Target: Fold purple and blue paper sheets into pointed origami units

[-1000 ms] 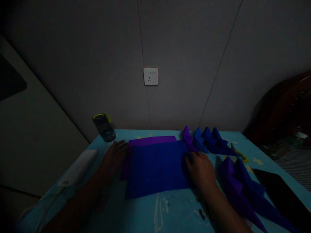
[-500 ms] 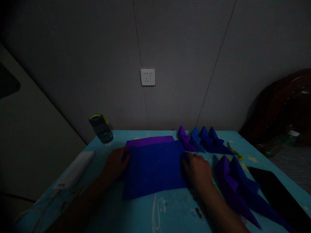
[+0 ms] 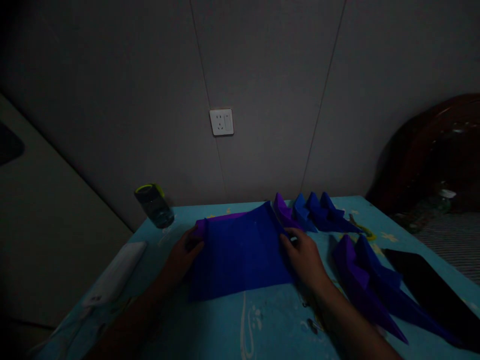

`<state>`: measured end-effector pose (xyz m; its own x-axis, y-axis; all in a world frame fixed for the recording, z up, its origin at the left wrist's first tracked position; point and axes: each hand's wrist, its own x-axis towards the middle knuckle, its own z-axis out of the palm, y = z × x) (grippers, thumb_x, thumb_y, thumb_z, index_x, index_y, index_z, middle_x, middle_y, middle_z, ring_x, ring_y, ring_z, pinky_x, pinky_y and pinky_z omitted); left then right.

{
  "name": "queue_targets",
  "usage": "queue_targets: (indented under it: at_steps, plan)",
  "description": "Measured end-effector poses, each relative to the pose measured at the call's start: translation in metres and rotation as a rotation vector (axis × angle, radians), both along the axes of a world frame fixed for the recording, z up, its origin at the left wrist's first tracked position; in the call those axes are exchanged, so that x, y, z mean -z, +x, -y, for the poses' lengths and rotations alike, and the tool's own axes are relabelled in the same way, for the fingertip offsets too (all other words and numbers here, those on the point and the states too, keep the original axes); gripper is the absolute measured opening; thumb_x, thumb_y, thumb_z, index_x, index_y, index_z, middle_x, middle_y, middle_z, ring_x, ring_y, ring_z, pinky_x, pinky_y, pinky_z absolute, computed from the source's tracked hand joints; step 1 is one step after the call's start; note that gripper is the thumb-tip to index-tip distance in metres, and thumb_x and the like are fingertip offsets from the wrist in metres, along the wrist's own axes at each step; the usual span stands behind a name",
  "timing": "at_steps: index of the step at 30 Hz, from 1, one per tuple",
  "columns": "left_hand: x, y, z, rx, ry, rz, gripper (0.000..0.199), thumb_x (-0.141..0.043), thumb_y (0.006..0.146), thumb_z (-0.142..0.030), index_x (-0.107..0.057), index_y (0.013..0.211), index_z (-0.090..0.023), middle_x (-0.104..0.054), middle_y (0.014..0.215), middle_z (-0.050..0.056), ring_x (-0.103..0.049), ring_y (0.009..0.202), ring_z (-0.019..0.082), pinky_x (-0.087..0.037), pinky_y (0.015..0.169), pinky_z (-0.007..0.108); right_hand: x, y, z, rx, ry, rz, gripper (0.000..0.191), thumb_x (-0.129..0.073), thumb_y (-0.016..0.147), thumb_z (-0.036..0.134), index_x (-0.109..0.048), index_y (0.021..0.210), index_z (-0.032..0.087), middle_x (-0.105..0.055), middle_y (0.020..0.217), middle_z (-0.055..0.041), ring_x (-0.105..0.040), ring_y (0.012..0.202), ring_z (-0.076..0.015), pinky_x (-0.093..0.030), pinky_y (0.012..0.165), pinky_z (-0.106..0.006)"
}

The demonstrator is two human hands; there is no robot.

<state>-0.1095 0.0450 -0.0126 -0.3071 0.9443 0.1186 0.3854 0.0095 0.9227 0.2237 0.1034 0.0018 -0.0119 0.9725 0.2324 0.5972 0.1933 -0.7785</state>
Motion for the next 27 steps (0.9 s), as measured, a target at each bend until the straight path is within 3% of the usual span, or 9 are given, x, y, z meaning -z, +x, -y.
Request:
queue_targets:
  at_steps: [4, 8, 11, 14, 18, 23, 27]
  plan:
    - [0.005, -0.003, -0.004, 0.002, -0.054, 0.155, 0.07, -0.071, 0.074, -0.04, -0.05, 0.135, -0.013, -0.071, 0.113, 0.014, -0.066, 0.105, 0.029, -0.048, 0.096, 0.043, -0.009, -0.005, 0.006, -0.01, -0.026, -0.182, 0.044, -0.057, 0.082, 0.054, -0.067, 0.103, 0.017, -0.071, 0.074, -0.0068, -0.063, 0.061, -0.022, -0.047, 0.053, -0.031]
    - [0.001, -0.001, -0.003, 0.008, -0.083, 0.36, 0.058, -0.074, 0.072, -0.042, -0.061, 0.122, -0.016, -0.066, 0.126, 0.014, -0.064, 0.113, 0.03, -0.049, 0.097, 0.042, -0.019, -0.009, 0.011, -0.032, -0.098, -0.352, 0.049, -0.062, 0.078, 0.06, -0.064, 0.103, 0.018, -0.07, 0.072, -0.0051, -0.062, 0.056, -0.02, -0.045, 0.047, -0.028]
    - [-0.004, 0.001, 0.001, 0.045, -0.138, 0.428, 0.048, -0.074, 0.074, -0.042, -0.065, 0.114, -0.016, -0.071, 0.118, 0.013, -0.069, 0.104, 0.029, -0.054, 0.09, 0.04, -0.024, -0.011, 0.014, -0.008, -0.121, -0.403, 0.053, -0.065, 0.075, 0.062, -0.064, 0.104, 0.018, -0.07, 0.07, -0.0052, -0.063, 0.055, -0.0206, -0.046, 0.047, -0.028]
    - [-0.007, 0.003, 0.005, 0.02, -0.192, 0.348, 0.041, -0.076, 0.073, -0.041, -0.07, 0.105, -0.016, -0.075, 0.106, 0.012, -0.071, 0.096, 0.03, -0.056, 0.086, 0.041, -0.026, -0.011, 0.015, 0.014, -0.123, -0.407, 0.055, -0.067, 0.073, 0.062, -0.066, 0.104, 0.017, -0.072, 0.072, -0.0072, -0.066, 0.059, -0.0231, -0.049, 0.049, -0.03]
    - [-0.008, 0.004, 0.005, -0.021, -0.131, 0.285, 0.042, -0.076, 0.072, -0.043, -0.071, 0.105, -0.017, -0.075, 0.107, 0.011, -0.07, 0.1, 0.031, -0.054, 0.09, 0.044, -0.027, -0.01, 0.013, 0.001, -0.17, -0.537, 0.054, -0.075, 0.068, 0.057, -0.069, 0.106, 0.02, -0.075, 0.089, -0.0092, -0.07, 0.07, -0.0258, -0.055, 0.06, -0.034]
    - [-0.011, 0.005, 0.005, -0.103, -0.053, 0.379, 0.045, -0.076, 0.073, -0.044, -0.069, 0.108, -0.017, -0.073, 0.114, 0.013, -0.069, 0.103, 0.031, -0.052, 0.094, 0.045, -0.021, -0.007, 0.01, -0.16, -0.268, -0.776, 0.052, -0.072, 0.071, 0.06, -0.07, 0.109, 0.024, -0.075, 0.102, -0.009, -0.07, 0.09, -0.0288, -0.055, 0.08, -0.04]
    - [-0.016, 0.01, 0.008, -0.132, -0.044, 0.513, 0.047, -0.075, 0.075, -0.044, -0.065, 0.114, -0.02, -0.07, 0.12, 0.012, -0.068, 0.106, 0.029, -0.052, 0.095, 0.043, -0.014, -0.007, 0.016, -0.332, -0.192, -0.672, 0.057, -0.062, 0.076, 0.068, -0.068, 0.112, 0.025, -0.073, 0.107, -0.0103, -0.066, 0.103, -0.0294, -0.05, 0.091, -0.044]
